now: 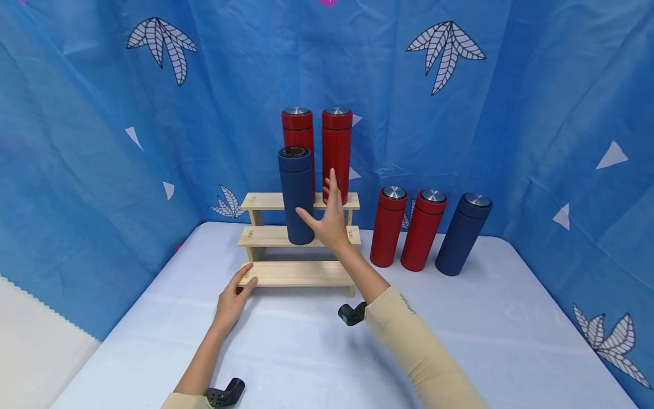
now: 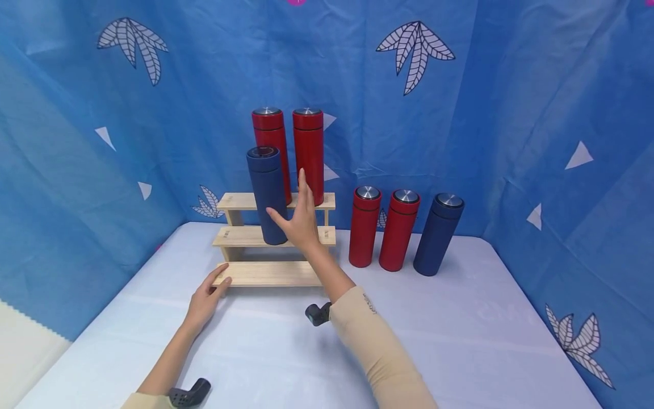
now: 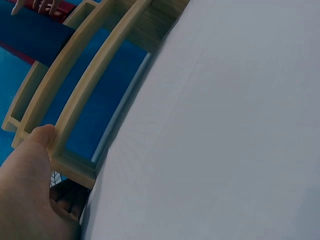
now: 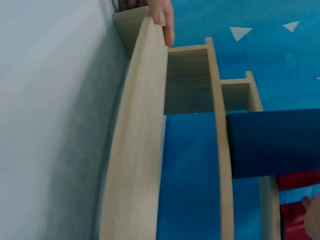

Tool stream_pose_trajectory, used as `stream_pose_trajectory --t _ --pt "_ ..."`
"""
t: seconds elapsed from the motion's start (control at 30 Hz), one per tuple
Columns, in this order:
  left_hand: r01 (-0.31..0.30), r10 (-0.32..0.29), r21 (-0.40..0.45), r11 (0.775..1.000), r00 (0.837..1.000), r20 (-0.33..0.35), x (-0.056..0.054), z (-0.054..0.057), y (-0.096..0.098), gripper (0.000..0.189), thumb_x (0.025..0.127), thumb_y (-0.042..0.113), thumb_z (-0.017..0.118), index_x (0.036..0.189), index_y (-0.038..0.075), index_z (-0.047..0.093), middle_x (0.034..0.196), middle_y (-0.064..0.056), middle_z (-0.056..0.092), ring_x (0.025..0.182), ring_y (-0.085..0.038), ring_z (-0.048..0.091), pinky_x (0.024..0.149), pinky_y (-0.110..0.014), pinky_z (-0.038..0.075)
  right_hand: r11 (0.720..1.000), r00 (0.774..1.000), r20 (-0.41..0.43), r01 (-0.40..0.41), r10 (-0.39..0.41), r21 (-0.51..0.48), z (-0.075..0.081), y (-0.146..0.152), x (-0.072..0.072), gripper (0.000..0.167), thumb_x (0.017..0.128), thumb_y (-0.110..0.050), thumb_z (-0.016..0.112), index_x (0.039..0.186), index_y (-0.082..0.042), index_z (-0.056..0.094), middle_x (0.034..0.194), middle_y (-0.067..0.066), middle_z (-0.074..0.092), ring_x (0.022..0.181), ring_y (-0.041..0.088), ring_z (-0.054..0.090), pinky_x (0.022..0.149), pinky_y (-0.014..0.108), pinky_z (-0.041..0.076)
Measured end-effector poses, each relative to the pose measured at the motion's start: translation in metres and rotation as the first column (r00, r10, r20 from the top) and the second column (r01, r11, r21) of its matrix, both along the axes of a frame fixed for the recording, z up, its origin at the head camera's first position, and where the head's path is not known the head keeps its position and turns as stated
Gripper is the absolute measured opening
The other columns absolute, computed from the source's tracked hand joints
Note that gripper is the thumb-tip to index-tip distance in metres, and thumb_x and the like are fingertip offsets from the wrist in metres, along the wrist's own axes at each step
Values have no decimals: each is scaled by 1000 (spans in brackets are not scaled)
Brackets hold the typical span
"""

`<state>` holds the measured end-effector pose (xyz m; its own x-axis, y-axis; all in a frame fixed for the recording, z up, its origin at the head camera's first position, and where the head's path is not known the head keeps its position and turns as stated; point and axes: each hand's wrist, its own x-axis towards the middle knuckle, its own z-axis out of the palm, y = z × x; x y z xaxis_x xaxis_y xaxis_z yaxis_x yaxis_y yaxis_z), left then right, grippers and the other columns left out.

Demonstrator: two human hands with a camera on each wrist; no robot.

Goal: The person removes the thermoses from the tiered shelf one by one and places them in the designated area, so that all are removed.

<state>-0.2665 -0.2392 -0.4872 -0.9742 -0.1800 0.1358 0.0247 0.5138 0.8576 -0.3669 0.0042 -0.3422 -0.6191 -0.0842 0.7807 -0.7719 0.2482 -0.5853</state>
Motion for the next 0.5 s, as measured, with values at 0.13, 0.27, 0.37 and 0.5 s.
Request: stream_pose_trajectory --t 0.13,0.27,0.37,0.5 --pt "0 0 4 1000 1000 -2 0 0 0 58 89 55 50 140 31 38 115 -15 57 86 -23 53 68 -32 41 995 997 79 -27 19 98 -8 -11 -1 104 80 -24 73 149 -25 -5 149 7 22 130 24 32 98 43 36" --pt "-3 3 5 1000 1000 -9 1 1 1 58 89 55 50 140 31 38 115 -13 57 87 -22 53 69 -32 41 989 992 130 -17 -3 148 -12 -18 3 100 83 -28 70 148 -29 -7 153 -1 14 135 17 24 101 44 30" --pt "2 -2 10 1000 1000 -19 1 1 0 57 89 54 50 140 31 38 111 -13 58 85 -23 53 68 -33 41 988 991 134 5 -26 152 -12 -20 5 98 84 -28 69 148 -34 -5 153 -4 13 136 15 22 102 44 29" --pt "7 -7 7 1000 1000 -21 1 1 0 58 89 54 50 140 31 38 117 -15 57 87 -24 54 69 -33 41 991 994 103 27 -41 132 -15 -17 9 99 81 -26 72 148 -33 -1 152 -5 18 134 14 27 100 40 32"
